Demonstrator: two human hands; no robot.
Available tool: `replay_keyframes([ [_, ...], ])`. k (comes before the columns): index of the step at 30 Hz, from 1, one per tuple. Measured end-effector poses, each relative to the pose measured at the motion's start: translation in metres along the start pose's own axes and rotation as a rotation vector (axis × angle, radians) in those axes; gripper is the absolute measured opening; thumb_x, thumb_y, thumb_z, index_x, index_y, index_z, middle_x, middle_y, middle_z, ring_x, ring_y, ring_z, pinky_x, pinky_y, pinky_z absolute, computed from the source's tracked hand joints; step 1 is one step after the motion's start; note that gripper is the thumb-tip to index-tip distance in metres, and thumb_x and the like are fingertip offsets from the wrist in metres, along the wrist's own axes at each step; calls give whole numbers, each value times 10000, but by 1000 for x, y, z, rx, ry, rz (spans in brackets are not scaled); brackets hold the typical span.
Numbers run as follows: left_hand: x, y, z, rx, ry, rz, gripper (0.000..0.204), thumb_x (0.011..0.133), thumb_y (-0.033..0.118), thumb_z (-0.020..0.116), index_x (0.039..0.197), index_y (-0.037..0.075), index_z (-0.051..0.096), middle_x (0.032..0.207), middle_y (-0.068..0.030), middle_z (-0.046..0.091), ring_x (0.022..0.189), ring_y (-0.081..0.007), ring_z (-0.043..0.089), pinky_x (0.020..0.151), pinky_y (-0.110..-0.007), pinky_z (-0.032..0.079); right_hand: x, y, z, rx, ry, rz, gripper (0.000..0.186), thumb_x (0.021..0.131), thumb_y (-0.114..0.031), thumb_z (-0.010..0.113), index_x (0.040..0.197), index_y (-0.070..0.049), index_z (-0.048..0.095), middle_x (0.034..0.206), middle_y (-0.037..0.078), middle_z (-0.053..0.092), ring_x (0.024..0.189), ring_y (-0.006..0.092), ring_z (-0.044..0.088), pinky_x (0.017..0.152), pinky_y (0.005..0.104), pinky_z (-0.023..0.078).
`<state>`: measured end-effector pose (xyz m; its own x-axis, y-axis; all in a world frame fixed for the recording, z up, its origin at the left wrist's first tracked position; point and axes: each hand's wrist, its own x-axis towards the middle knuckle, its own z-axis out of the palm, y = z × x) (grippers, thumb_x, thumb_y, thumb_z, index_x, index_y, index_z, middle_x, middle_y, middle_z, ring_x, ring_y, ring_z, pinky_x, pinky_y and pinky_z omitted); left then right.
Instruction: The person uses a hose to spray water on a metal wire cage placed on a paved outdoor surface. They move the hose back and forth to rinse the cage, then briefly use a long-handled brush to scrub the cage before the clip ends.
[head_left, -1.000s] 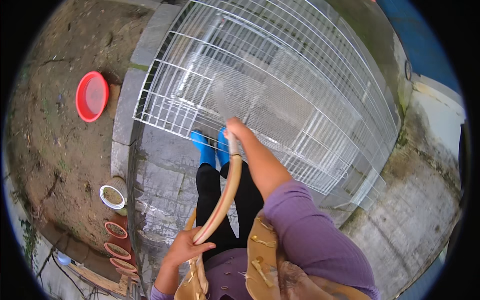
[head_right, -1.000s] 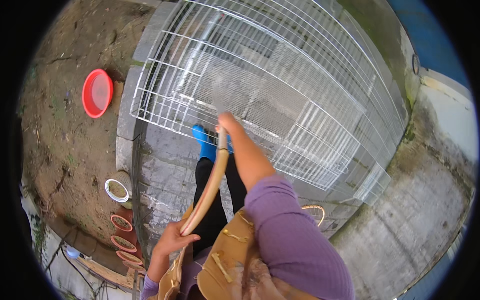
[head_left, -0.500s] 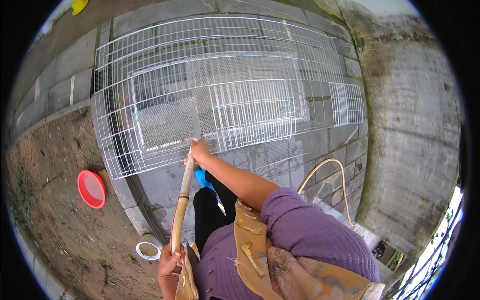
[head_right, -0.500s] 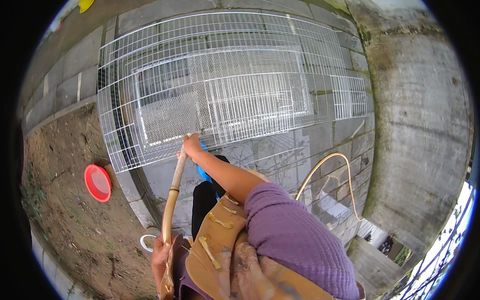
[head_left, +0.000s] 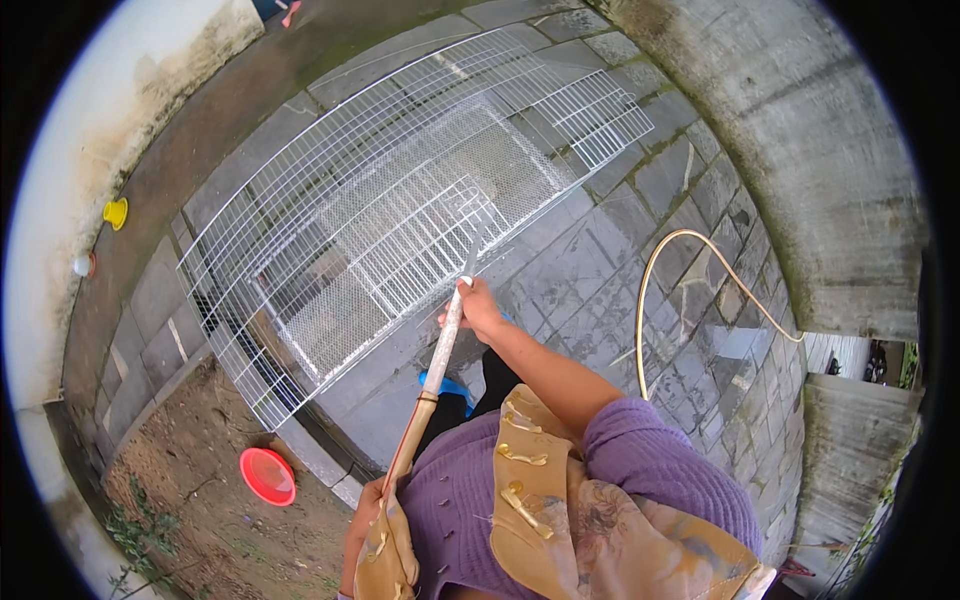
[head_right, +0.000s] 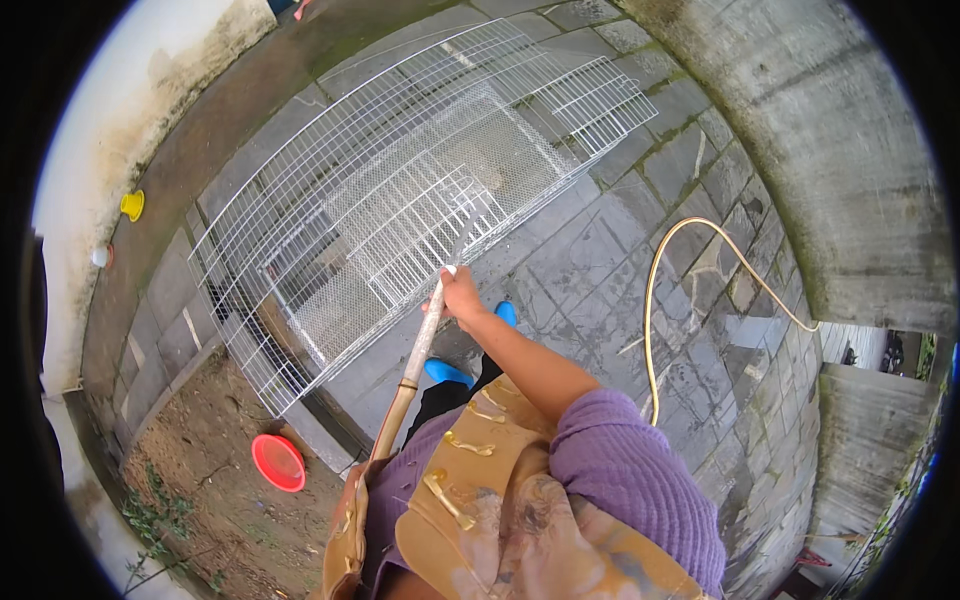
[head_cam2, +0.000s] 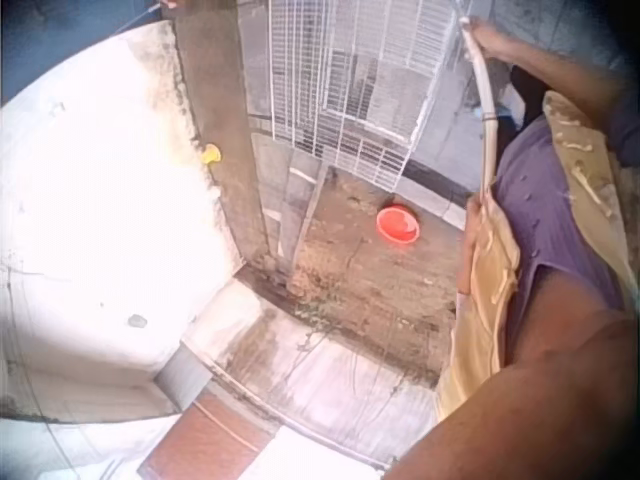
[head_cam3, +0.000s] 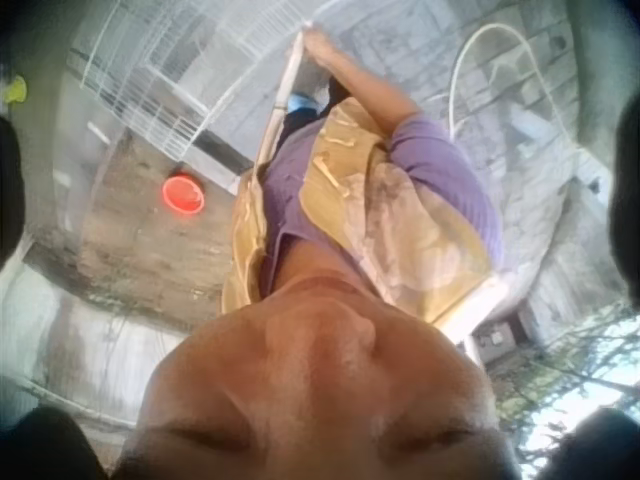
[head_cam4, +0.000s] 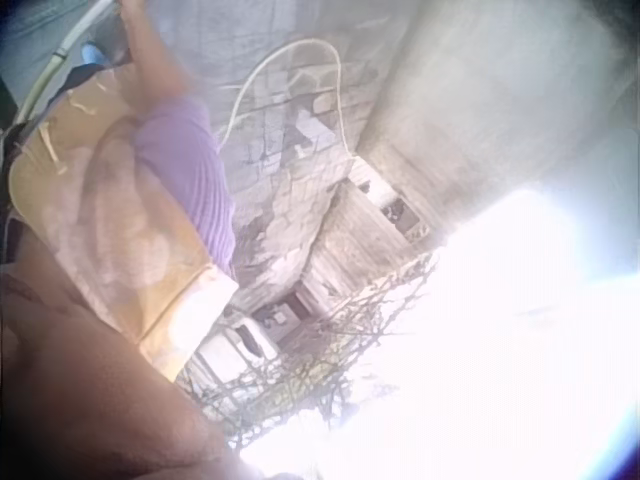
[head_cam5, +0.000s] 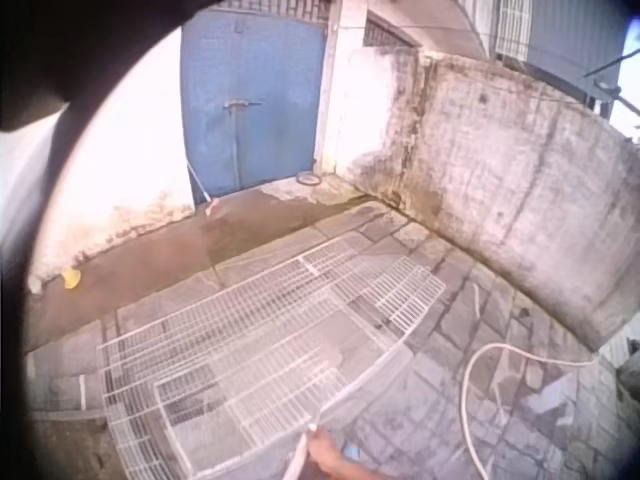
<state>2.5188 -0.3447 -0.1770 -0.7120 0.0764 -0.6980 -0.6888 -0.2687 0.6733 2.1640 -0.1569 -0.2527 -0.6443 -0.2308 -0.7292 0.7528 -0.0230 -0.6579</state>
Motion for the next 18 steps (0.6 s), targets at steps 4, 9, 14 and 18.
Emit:
replay_keyframes([
  [4, 41, 5, 45, 68, 84, -109, 406, 912, 373, 557, 993, -20, 622, 836, 41, 559, 746, -50, 478, 657, -206, 398, -8, -34, -77, 56, -11, -70, 411, 962, -313, 392, 1206, -6, 272, 853, 151, 550, 664, 256, 646, 537, 369, 565],
  [9, 84, 41, 115, -69, 148, 31, 404, 897, 445, 550, 701, 92, 534, 622, 64, 474, 547, -38, 402, 478, -210, 301, -21, -28, -226, -383, 97, -165, 479, 934, -354, 441, 1246, 5, 382, 776, 131, 616, 605, 213, 645, 583, 334, 537],
  [14, 127, 87, 195, 238, 259, 71, 433, 910, 445, 525, 660, 93, 490, 556, 43, 450, 492, -40, 386, 440, -222, 299, -53, 35, -473, -787, 416, -85, 417, 884, -373, 456, 998, 13, 568, 801, 223, 637, 742, 377, 637, 712, 447, 502],
  [18, 156, 126, 233, 382, 297, 25, 437, 926, 430, 496, 657, 86, 478, 527, 23, 435, 469, -56, 409, 429, -234, 314, -93, 56, -576, -765, 538, 122, 353, 871, -310, 452, 876, 19, 579, 722, 223, 634, 656, 358, 638, 684, 427, 512],
])
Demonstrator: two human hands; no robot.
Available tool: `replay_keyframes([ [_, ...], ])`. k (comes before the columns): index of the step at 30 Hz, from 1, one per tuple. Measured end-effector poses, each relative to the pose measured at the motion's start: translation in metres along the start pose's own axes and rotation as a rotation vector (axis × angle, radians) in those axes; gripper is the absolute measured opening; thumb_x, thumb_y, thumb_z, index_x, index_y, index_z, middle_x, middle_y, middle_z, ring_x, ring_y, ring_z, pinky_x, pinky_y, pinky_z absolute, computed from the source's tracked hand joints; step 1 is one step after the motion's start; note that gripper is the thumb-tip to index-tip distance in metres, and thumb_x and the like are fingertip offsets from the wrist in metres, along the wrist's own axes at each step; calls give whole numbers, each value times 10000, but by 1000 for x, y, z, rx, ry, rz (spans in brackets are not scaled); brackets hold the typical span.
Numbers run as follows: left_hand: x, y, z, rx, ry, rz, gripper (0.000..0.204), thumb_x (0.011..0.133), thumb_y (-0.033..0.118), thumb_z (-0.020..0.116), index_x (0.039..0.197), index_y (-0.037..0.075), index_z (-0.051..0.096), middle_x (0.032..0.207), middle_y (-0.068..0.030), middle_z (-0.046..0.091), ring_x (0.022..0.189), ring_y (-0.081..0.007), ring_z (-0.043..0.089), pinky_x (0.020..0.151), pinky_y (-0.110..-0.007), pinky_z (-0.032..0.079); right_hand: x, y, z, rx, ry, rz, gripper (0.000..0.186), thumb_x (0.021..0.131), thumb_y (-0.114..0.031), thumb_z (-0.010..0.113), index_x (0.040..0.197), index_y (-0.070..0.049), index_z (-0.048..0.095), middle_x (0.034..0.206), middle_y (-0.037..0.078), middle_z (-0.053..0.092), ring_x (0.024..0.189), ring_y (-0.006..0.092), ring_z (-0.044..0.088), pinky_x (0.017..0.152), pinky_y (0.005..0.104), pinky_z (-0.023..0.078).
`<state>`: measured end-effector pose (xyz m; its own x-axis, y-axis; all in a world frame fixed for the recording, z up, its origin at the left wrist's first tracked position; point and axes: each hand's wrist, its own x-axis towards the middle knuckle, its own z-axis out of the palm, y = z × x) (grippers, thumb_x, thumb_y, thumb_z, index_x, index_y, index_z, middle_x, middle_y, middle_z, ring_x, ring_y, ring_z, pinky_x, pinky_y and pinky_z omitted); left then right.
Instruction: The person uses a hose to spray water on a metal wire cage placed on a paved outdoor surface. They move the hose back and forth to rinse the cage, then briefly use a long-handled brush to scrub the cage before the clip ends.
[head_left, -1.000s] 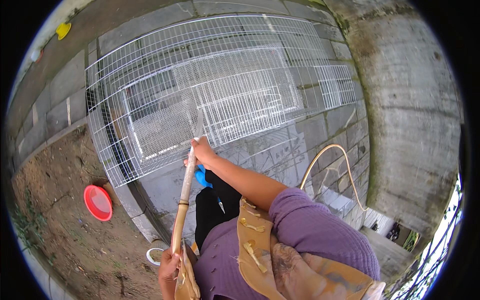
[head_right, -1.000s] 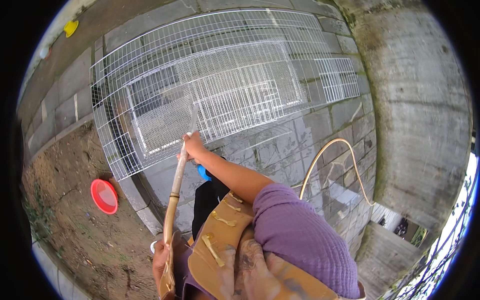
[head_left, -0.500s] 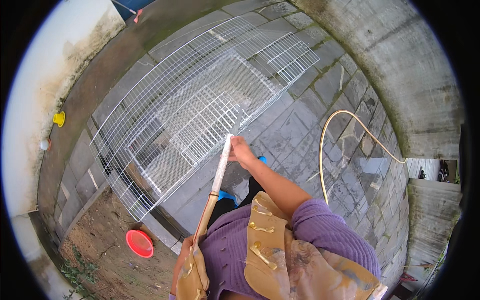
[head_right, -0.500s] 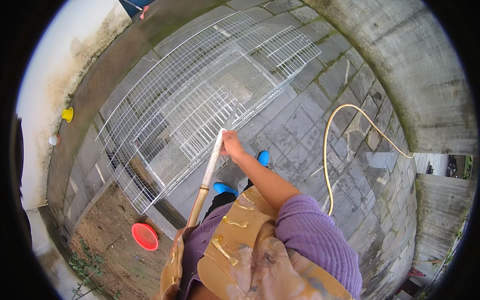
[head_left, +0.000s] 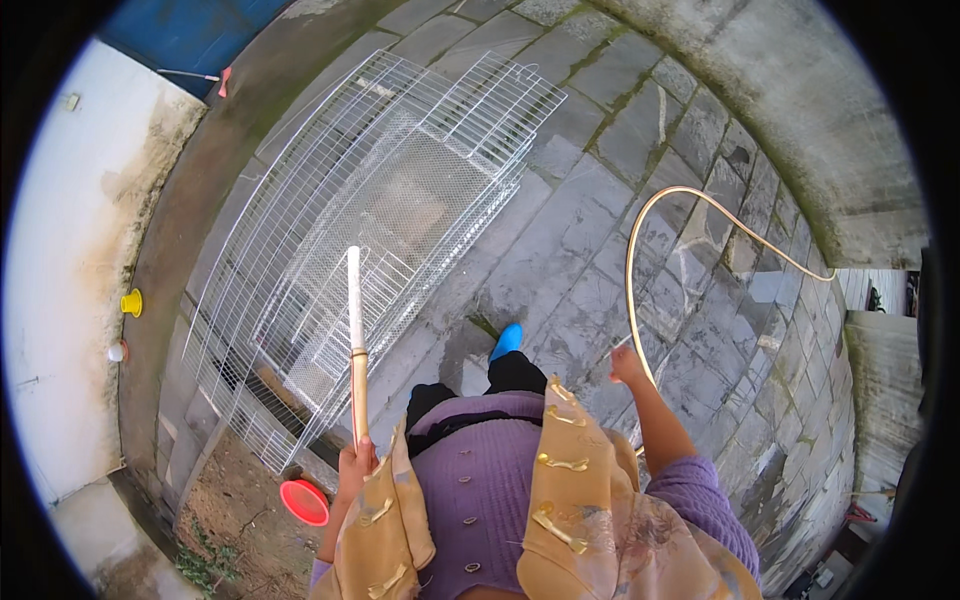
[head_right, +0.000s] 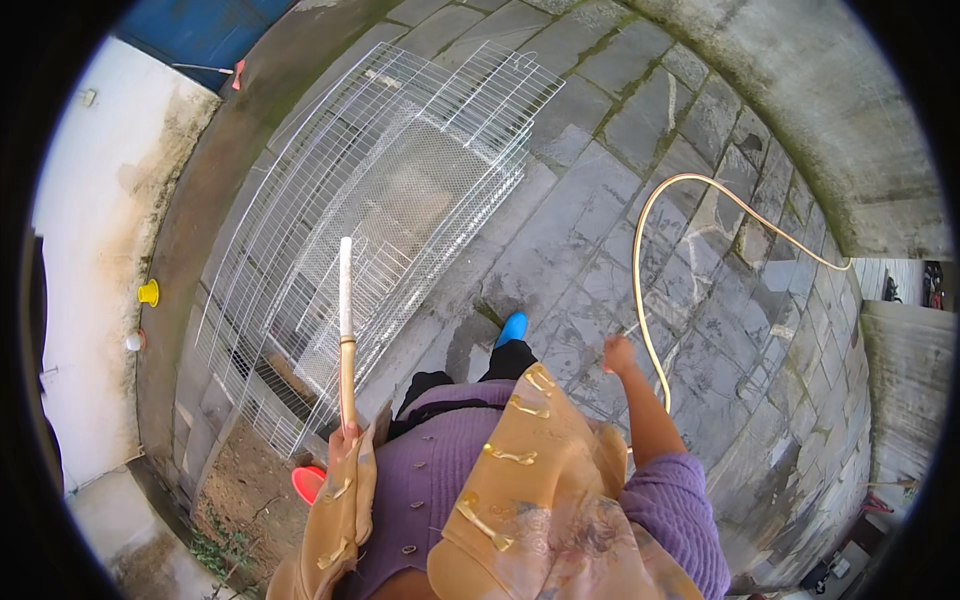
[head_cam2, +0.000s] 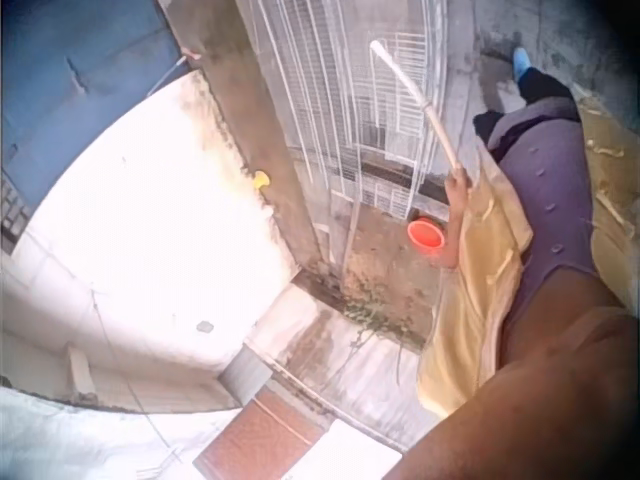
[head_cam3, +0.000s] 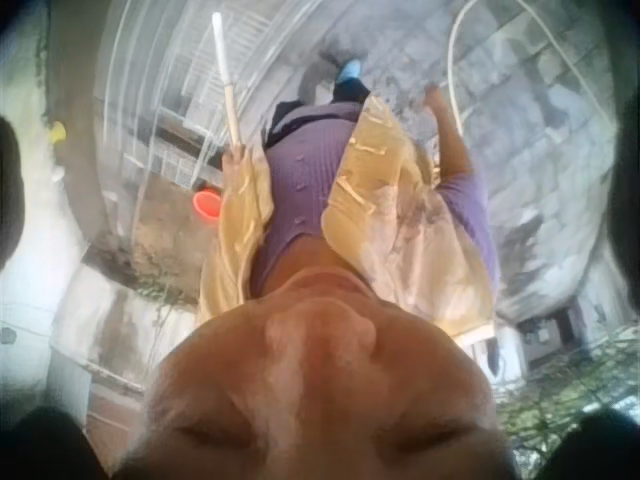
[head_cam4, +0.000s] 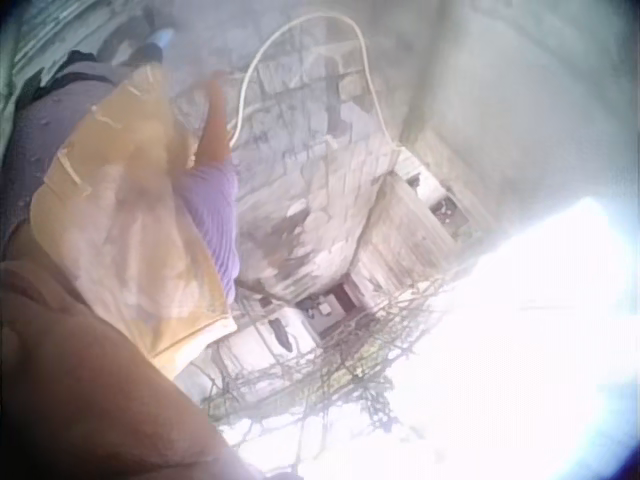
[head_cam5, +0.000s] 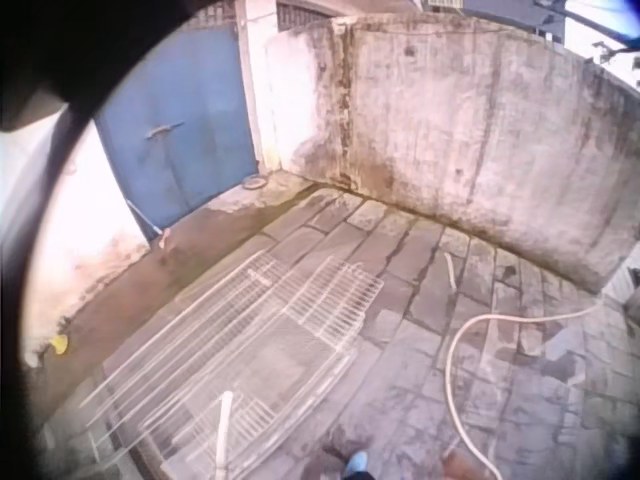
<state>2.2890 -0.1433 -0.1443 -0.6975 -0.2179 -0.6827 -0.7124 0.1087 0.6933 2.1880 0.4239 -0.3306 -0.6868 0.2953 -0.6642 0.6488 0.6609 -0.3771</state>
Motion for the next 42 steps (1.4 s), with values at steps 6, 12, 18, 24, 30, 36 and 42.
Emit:
replay_keyframes([
  [6, 62, 52, 77, 26, -58, -19, 425, 927, 408, 502, 641, 95, 467, 509, -3, 456, 445, -75, 439, 428, -230, 338, 16, 116, -53, 301, 115, 218, 293, 883, -256, 459, 834, 18, 549, 569, 182, 592, 498, 259, 635, 521, 370, 521],
  [12, 136, 20, 116, -240, -239, -208, 410, 871, 395, 594, 603, 104, 487, 551, -5, 504, 477, -78, 463, 443, -265, 363, 27, 99, -79, 313, -77, 278, 235, 886, -204, 447, 1006, -20, 531, 763, 156, 611, 549, 234, 641, 464, 355, 548],
  [18, 226, -1, 131, -36, -124, -166, 401, 827, 403, 635, 625, 81, 508, 556, -8, 500, 487, -91, 463, 445, -284, 363, 32, 57, -106, 472, -86, 365, 271, 897, -236, 505, 1040, -9, 534, 783, 131, 629, 604, 225, 651, 504, 344, 547],
  [24, 247, 116, 181, 109, 19, -219, 460, 797, 473, 653, 695, 48, 510, 551, -40, 506, 472, -135, 506, 438, -297, 416, 59, 57, -160, 480, -26, 260, 269, 913, -210, 448, 1046, 16, 509, 719, 142, 600, 509, 245, 633, 419, 348, 538],
  [30, 319, 121, 205, -97, 49, -319, 482, 815, 479, 635, 824, 16, 502, 602, -68, 528, 477, -173, 547, 448, -313, 481, 131, 14, -220, 263, -137, 174, 279, 905, -217, 458, 1059, 10, 511, 720, 142, 598, 498, 234, 626, 425, 351, 542],
  [36, 358, 122, 265, -61, 41, -397, 446, 834, 433, 632, 829, 6, 504, 590, -69, 520, 468, -174, 547, 438, -311, 482, 233, -42, -308, 6, -248, -41, 257, 903, -223, 470, 1052, -18, 511, 754, 152, 612, 521, 224, 632, 419, 333, 523],
  [42, 364, 130, 351, -142, 158, -430, 483, 816, 426, 657, 870, -36, 525, 585, -80, 532, 443, -173, 557, 413, -316, 487, 371, -50, -416, 175, -211, 96, 245, 907, -225, 458, 1028, -17, 507, 731, 156, 601, 490, 227, 618, 401, 333, 509],
])
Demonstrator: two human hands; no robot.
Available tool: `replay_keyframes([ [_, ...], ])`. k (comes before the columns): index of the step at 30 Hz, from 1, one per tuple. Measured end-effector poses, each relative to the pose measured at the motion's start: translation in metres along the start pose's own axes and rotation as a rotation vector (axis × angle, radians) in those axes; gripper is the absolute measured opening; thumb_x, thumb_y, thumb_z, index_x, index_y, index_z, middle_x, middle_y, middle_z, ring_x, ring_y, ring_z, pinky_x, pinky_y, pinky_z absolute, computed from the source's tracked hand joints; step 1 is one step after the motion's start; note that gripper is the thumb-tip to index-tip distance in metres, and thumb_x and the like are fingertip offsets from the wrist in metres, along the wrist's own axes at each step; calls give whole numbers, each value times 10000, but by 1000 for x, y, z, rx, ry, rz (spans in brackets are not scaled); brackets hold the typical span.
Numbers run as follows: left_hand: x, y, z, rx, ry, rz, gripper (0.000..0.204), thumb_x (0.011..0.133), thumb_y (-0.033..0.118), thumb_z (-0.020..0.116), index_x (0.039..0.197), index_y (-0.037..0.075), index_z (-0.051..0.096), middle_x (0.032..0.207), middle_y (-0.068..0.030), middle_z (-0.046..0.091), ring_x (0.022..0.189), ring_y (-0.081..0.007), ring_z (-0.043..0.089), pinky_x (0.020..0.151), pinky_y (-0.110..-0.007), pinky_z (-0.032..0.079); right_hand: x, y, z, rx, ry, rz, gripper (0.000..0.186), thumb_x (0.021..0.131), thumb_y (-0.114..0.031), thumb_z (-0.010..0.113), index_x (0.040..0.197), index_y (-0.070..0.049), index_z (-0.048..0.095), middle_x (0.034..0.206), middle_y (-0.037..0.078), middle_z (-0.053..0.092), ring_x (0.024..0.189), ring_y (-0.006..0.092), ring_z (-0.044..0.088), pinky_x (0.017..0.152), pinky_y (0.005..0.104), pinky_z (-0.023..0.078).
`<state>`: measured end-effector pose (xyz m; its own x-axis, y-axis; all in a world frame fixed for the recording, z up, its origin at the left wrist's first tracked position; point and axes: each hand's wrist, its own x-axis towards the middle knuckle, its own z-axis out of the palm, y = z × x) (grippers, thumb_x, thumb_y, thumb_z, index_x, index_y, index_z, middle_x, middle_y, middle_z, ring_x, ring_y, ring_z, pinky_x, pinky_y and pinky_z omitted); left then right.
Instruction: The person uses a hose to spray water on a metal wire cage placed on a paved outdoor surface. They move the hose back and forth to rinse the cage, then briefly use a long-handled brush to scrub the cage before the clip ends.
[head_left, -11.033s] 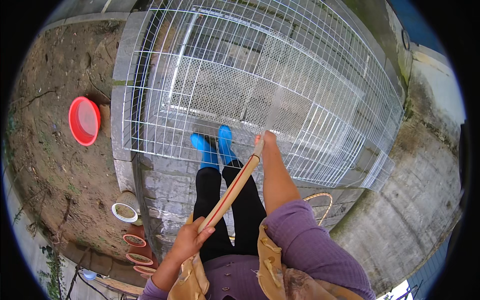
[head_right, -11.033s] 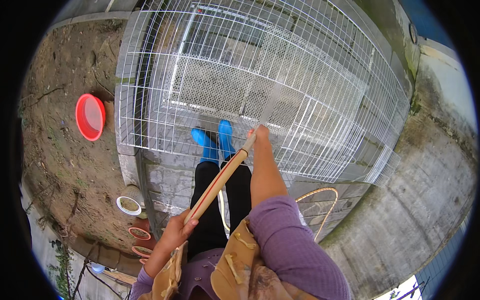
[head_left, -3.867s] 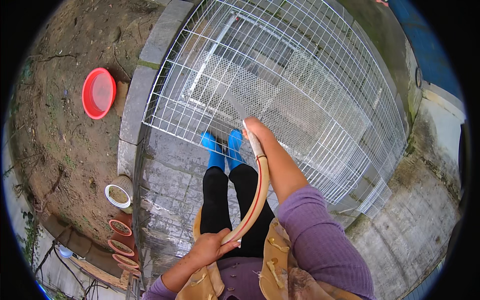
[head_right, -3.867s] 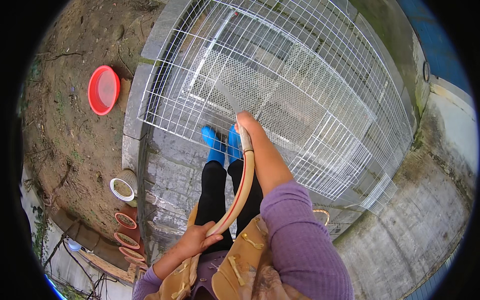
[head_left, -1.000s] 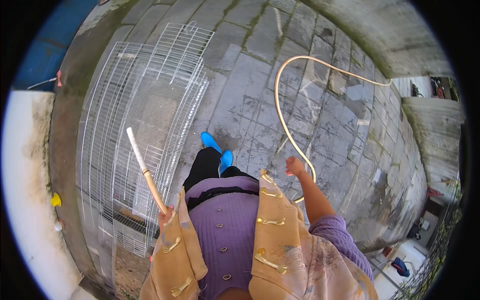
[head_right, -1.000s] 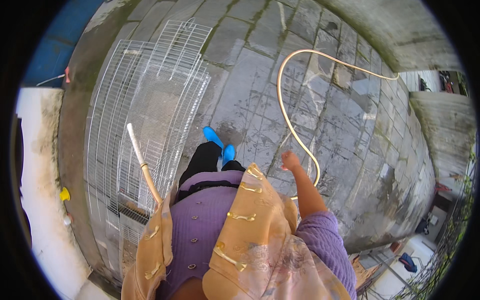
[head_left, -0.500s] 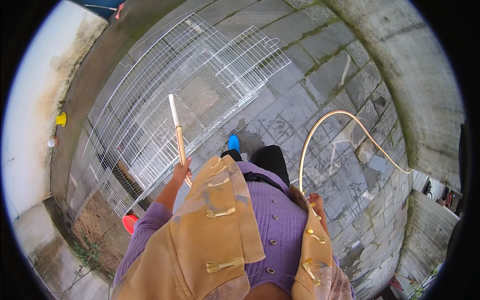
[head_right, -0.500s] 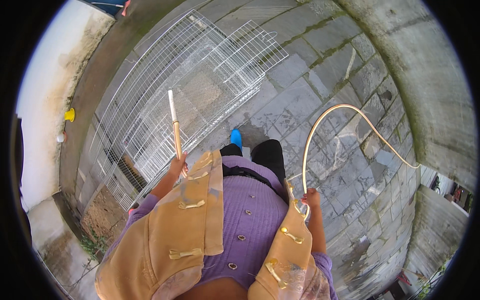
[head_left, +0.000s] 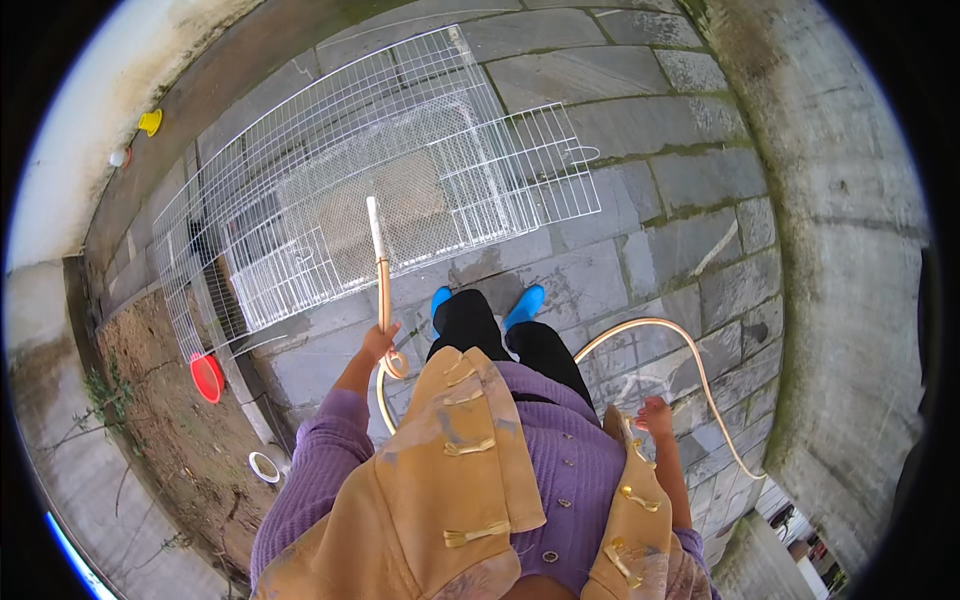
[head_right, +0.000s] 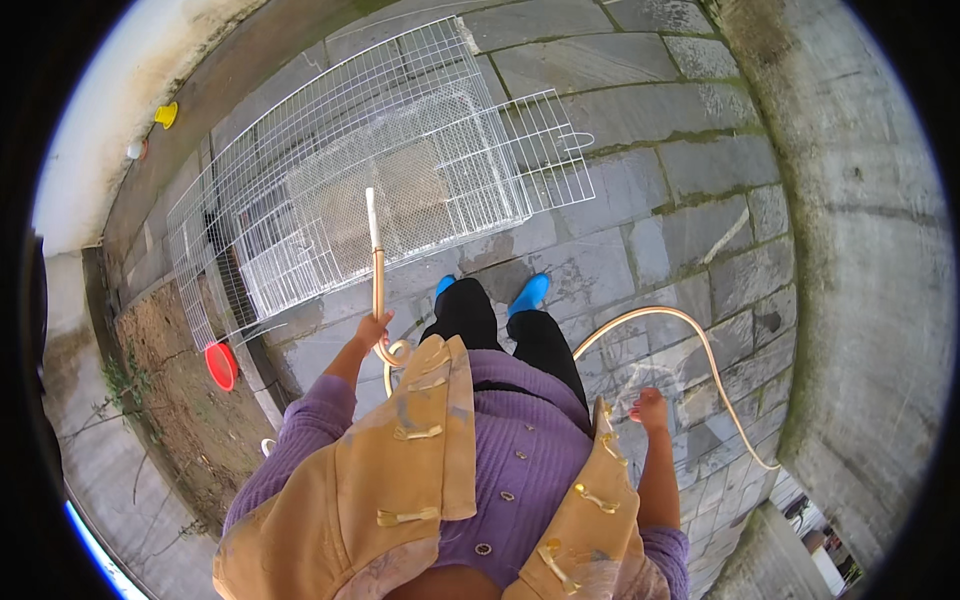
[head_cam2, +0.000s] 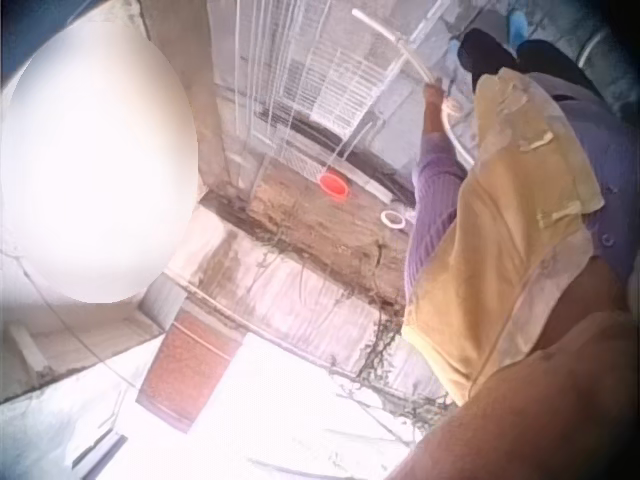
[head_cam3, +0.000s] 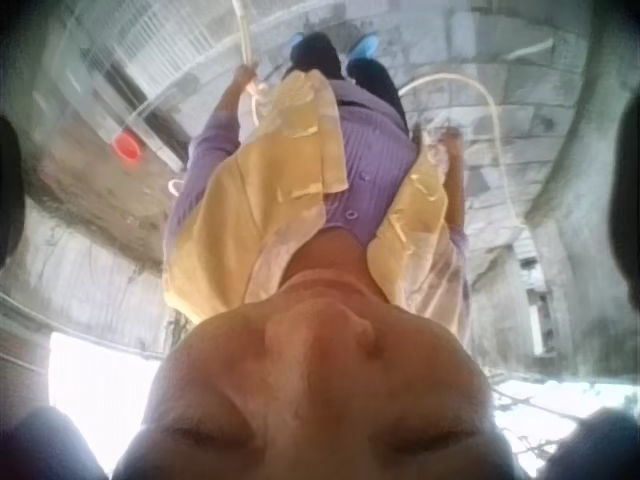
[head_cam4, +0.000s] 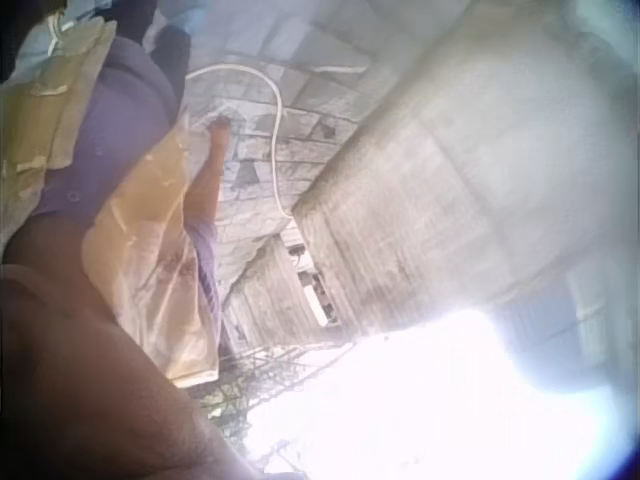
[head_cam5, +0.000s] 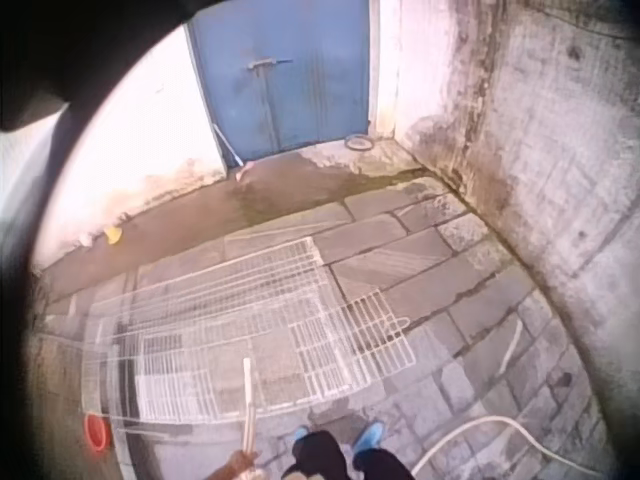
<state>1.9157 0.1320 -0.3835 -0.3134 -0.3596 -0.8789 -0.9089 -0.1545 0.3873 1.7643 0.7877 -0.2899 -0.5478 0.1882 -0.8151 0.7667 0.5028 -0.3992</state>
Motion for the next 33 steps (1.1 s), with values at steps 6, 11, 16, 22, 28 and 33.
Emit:
replay_keyframes([
  [6, 34, 34, 24, 23, 115, 112, 463, 839, 422, 620, 948, -15, 516, 655, -81, 552, 457, -164, 540, 430, -306, 458, 64, -100, -70, -318, -41, -53, 217, 896, -183, 430, 984, -8, 525, 708, 161, 598, 470, 222, 610, 395, 323, 506],
  [11, 100, 76, -33, 359, 541, 273, 379, 827, 219, 596, 1104, -26, 513, 1035, -266, 572, 982, -416, 558, 861, -462, 449, 99, -179, -32, -410, -178, -157, 222, 909, -214, 464, 1009, -27, 530, 729, 135, 596, 520, 211, 626, 442, 308, 520],
  [16, 96, 144, 3, 202, 671, 431, 494, 829, 192, 598, 1240, -25, 431, 1149, -248, 517, 1054, -403, 517, 913, -433, 430, 111, -232, -27, -510, -351, -207, 253, 923, -253, 477, 1035, -31, 526, 754, 113, 592, 565, 185, 631, 485, 285, 531],
  [22, 52, 106, 68, 313, 479, 270, 482, 812, 270, 633, 1209, 43, 481, 1040, -175, 620, 944, -326, 609, 819, -397, 480, 137, -280, -24, -423, -354, -303, 270, 919, -273, 489, 1033, -31, 527, 746, 107, 596, 561, 174, 624, 479, 277, 525],
  [28, 3, 96, 142, 301, 211, 65, 444, 824, 323, 624, 1128, 18, 514, 928, -167, 649, 913, -319, 620, 786, -402, 481, 177, -306, -81, -505, -329, -229, 250, 915, -232, 472, 1002, -3, 525, 737, 133, 603, 533, 197, 624, 465, 299, 526],
  [33, -18, 98, 186, 112, 230, -65, 378, 836, 339, 606, 1043, 26, 564, 881, -148, 658, 667, -250, 661, 688, -372, 504, 259, -355, -131, -632, -456, -259, 232, 911, -208, 461, 1004, -4, 521, 721, 148, 597, 525, 222, 626, 451, 316, 522],
])
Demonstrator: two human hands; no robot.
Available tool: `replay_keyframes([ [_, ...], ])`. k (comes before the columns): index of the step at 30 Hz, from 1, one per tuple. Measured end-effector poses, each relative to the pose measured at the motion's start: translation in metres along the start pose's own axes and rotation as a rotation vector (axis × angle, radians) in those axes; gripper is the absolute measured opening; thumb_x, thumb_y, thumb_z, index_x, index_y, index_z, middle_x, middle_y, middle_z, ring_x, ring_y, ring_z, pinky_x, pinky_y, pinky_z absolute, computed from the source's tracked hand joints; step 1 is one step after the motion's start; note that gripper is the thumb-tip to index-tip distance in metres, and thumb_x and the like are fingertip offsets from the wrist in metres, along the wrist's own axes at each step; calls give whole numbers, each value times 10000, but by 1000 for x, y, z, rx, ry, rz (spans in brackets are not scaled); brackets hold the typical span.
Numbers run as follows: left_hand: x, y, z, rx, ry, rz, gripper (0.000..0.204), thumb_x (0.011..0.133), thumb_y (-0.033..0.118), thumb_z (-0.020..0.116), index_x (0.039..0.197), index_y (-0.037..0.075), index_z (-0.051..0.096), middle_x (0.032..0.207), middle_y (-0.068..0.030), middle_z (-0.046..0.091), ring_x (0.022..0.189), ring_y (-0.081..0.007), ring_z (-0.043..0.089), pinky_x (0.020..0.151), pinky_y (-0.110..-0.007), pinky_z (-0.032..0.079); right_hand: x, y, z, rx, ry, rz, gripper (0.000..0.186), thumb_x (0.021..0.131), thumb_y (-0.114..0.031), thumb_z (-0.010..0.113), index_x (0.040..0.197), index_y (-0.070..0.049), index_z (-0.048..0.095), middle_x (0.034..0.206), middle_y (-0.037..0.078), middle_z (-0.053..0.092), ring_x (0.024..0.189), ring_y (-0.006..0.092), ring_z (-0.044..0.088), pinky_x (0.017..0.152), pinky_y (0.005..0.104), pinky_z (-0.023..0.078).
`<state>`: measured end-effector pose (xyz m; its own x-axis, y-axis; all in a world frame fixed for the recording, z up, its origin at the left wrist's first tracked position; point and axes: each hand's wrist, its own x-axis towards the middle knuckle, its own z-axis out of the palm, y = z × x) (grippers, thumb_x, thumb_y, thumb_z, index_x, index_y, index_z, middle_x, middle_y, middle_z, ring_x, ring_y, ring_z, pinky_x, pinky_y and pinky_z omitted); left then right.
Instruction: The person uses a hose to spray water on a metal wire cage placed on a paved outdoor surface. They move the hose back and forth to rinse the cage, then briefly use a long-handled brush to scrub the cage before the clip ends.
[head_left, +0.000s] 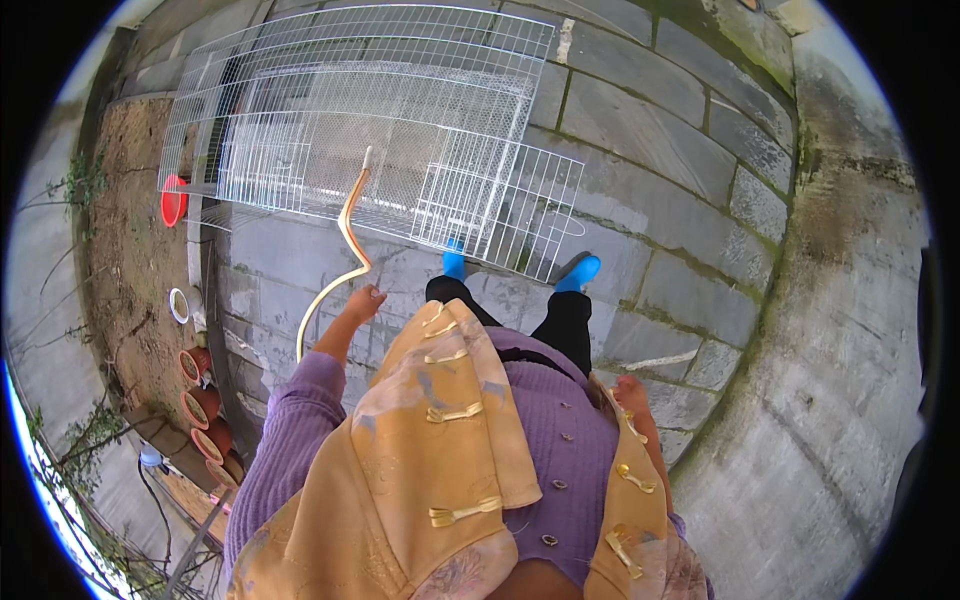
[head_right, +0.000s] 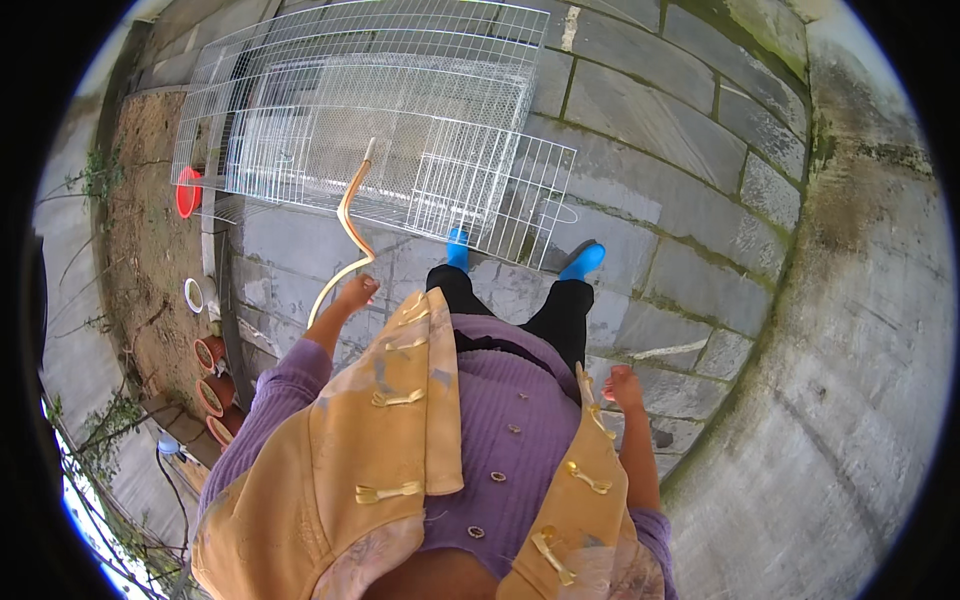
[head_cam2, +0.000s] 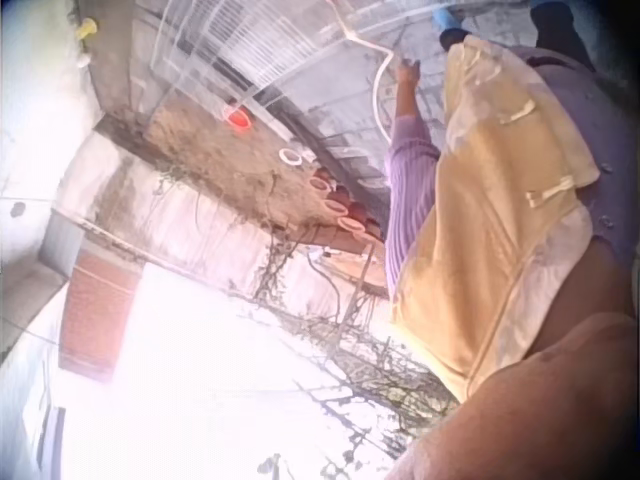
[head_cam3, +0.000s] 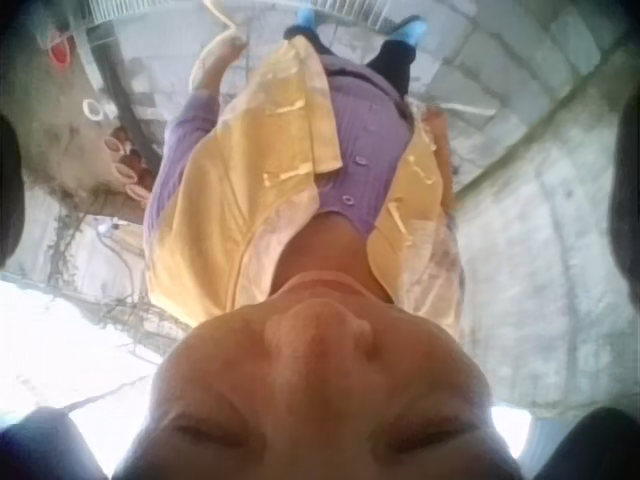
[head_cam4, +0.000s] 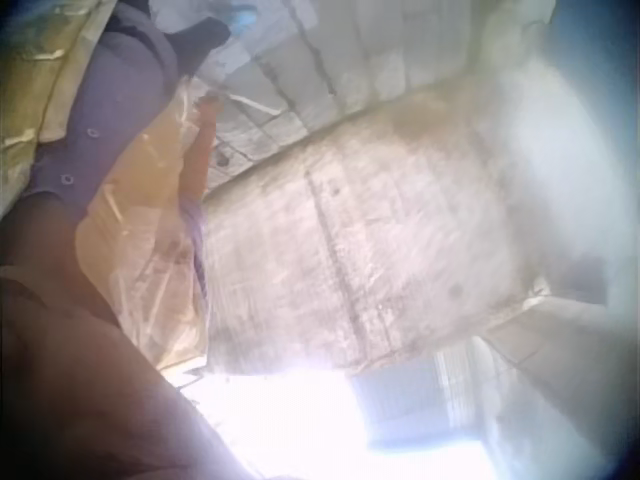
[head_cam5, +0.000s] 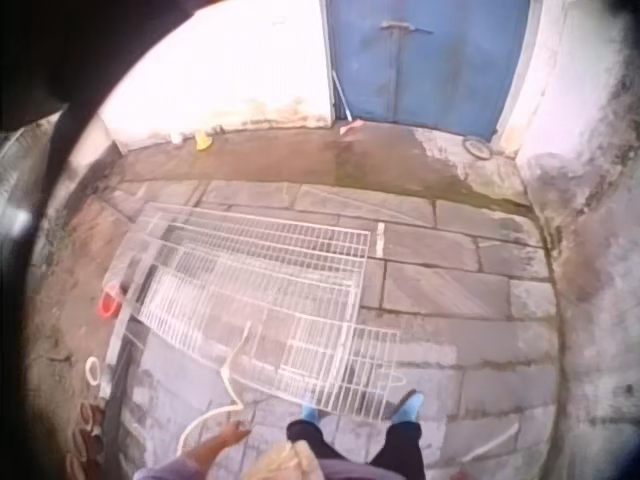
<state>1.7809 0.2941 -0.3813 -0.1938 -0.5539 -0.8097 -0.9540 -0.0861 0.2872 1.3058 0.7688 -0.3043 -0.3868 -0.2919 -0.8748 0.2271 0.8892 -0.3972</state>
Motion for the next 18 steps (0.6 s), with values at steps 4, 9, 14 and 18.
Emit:
replay_keyframes([
  [4, -29, 64, 43, -117, 62, 2, 254, 847, 261, 585, 979, 44, 579, 821, -116, 663, 608, -203, 659, 624, -332, 505, 53, 0, -108, 72, 47, 27, 214, 906, -180, 461, 1043, -20, 493, 696, 142, 594, 519, 246, 625, 416, 320, 500],
  [9, -87, 143, 101, 84, -39, -83, 115, 786, 70, 516, 781, 52, 630, 707, -65, 657, 596, -147, 649, 566, -295, 502, 90, -32, -234, -8, 157, -76, 234, 882, -167, 480, 1071, -29, 483, 749, 158, 623, 574, 229, 639, 470, 336, 500],
  [14, -104, 230, 162, -30, -288, -102, 171, 756, 144, 522, 715, 82, 677, 679, -52, 676, 614, -152, 652, 629, -300, 508, 164, -100, -354, -766, 379, -500, 282, 870, -191, 522, 1083, -14, 572, 825, 145, 656, 714, 230, 635, 678, 357, 509],
  [18, -127, 299, 190, 17, -418, -124, 163, 794, 140, 534, 796, 45, 667, 744, -86, 676, 609, -166, 657, 595, -313, 537, 190, -239, -360, -702, 271, -834, 349, 864, -197, 551, 1164, -19, 556, 945, 145, 645, 754, 241, 615, 728, 328, 486],
])
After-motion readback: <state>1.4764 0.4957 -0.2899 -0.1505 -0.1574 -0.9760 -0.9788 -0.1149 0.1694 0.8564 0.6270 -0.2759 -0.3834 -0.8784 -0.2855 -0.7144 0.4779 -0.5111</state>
